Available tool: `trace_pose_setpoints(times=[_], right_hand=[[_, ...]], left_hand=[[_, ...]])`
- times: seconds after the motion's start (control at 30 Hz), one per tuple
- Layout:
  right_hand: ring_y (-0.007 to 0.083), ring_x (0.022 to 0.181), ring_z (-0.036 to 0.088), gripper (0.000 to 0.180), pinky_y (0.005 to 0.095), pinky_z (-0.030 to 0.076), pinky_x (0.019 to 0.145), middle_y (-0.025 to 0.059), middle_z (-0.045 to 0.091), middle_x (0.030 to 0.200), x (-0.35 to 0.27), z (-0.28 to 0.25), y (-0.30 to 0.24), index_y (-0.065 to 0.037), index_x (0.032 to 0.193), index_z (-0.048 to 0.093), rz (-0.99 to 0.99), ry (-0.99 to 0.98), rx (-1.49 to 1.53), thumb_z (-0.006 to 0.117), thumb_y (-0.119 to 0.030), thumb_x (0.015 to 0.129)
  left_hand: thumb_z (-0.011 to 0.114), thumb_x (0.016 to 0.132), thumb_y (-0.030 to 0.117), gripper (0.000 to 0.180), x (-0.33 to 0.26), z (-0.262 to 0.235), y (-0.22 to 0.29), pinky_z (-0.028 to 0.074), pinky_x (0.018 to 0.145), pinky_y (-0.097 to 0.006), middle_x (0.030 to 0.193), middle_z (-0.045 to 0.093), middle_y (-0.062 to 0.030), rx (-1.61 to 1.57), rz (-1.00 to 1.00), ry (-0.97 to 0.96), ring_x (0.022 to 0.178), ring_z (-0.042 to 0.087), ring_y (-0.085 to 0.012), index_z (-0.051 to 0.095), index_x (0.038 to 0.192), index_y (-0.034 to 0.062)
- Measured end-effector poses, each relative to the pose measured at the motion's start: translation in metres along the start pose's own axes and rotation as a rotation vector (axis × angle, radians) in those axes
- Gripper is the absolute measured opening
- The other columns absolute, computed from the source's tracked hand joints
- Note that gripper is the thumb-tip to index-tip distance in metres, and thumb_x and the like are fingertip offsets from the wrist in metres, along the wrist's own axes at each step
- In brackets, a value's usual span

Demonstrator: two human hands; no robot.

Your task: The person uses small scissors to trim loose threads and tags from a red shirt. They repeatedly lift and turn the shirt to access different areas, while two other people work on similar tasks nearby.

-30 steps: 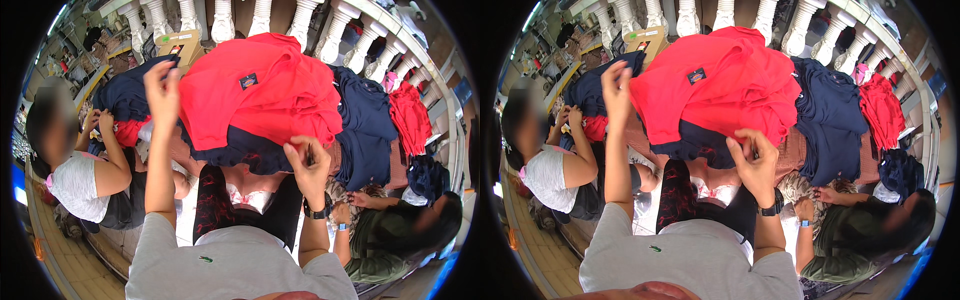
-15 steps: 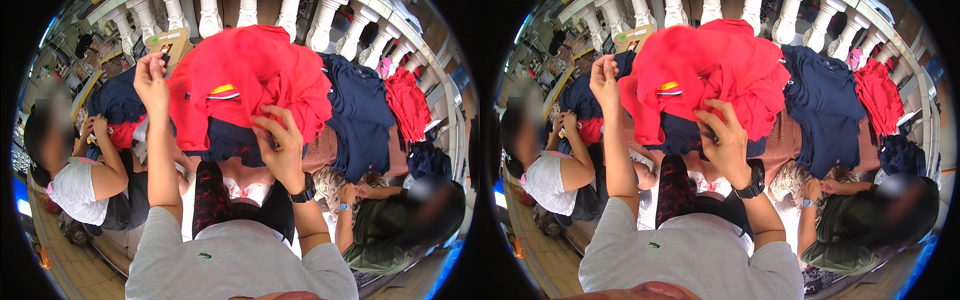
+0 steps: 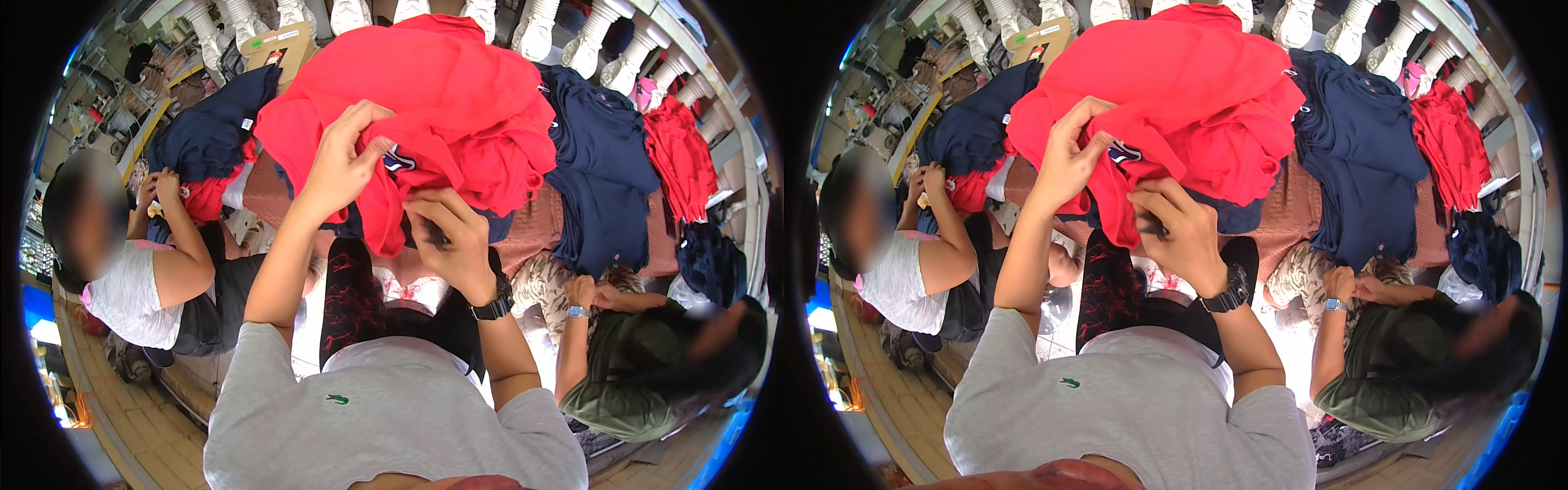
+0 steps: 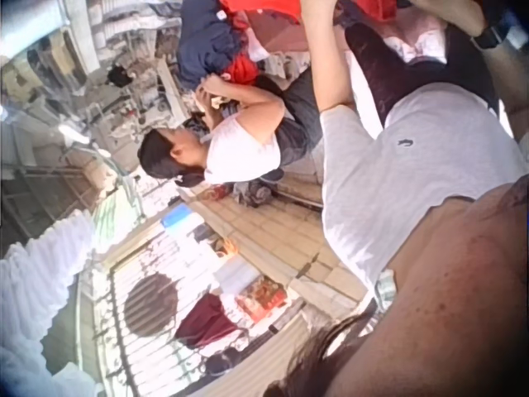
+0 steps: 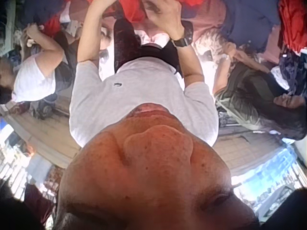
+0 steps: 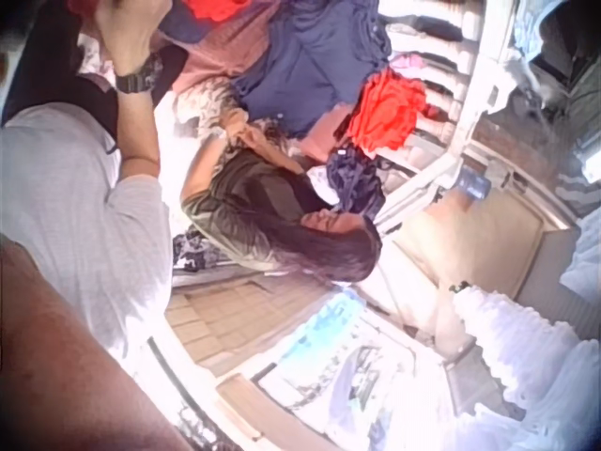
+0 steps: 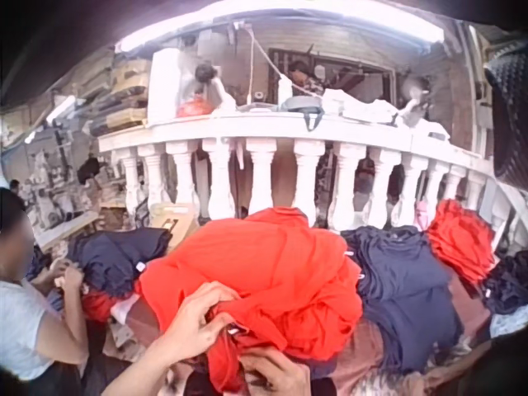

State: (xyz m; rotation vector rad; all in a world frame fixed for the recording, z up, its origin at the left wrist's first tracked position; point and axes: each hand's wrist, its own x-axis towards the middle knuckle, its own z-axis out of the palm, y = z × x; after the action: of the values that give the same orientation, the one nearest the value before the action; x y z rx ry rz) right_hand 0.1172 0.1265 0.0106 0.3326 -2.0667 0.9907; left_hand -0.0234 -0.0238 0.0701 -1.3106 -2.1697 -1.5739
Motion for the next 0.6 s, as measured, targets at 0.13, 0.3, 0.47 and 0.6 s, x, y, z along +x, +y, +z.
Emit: trace_pose_setpoints(times=[0.13, 0.3, 0.47, 0.6], right_hand=[[0.016, 0.056, 0.059, 0.029, 0.0275, 0.046, 0.049, 0.0058, 0.063, 0.082, 0.006, -0.011, -0.013, -0.002, 0.103, 0.069, -0.026, 0.124, 0.001, 0.076, 0.004, 0.075], [0.013, 0.055, 0.051, 0.049, 0.0254, 0.04, 0.05, 0.0041, 0.056, 0.072, 0.044, -0.009, -0.018, -0.002, 0.124, 0.062, 0.094, 0.335, 0.007, 0.08, -0.002, 0.078], [0.0109, 0.058, 0.053, 0.014, 0.028, 0.042, 0.054, 0.0077, 0.06, 0.066, 0.102, -0.023, -0.013, 0.001, 0.102, 0.066, -0.008, 0.217, 0.053, 0.066, -0.005, 0.09], [0.004, 0.061, 0.046, 0.01, 0.0241, 0.038, 0.053, -0.0017, 0.058, 0.07, 0.14, -0.056, -0.027, 0.001, 0.1, 0.065, 0.028, 0.444, 0.176, 0.063, -0.007, 0.096]], left_hand=[[0.066, 0.091, 0.001, 0.017, -0.003, -0.004, -0.001, 0.048, 0.085, -0.034, 0.099, 0.064, -0.0147, -0.071, -0.031, 0.041, 0.092, 0.062, -0.0252, 0.064, 0.107, -0.0032], [0.058, 0.095, 0.002, 0.014, -0.007, -0.005, 0.021, 0.048, 0.083, -0.034, 0.097, 0.064, -0.0145, -0.048, 0.041, 0.055, 0.09, 0.062, -0.0253, 0.062, 0.107, -0.0034], [0.067, 0.084, 0.002, 0.032, -0.012, -0.014, 0.036, 0.046, 0.092, -0.04, 0.106, 0.058, -0.0167, 0.227, 0.089, 0.109, 0.102, 0.058, -0.0325, 0.058, 0.114, -0.0012], [0.078, 0.071, 0.006, 0.059, -0.04, -0.037, 0.018, 0.044, 0.1, -0.046, 0.118, 0.048, -0.0201, 0.746, -0.002, 0.249, 0.115, 0.05, -0.0401, 0.052, 0.124, 0.0027]])
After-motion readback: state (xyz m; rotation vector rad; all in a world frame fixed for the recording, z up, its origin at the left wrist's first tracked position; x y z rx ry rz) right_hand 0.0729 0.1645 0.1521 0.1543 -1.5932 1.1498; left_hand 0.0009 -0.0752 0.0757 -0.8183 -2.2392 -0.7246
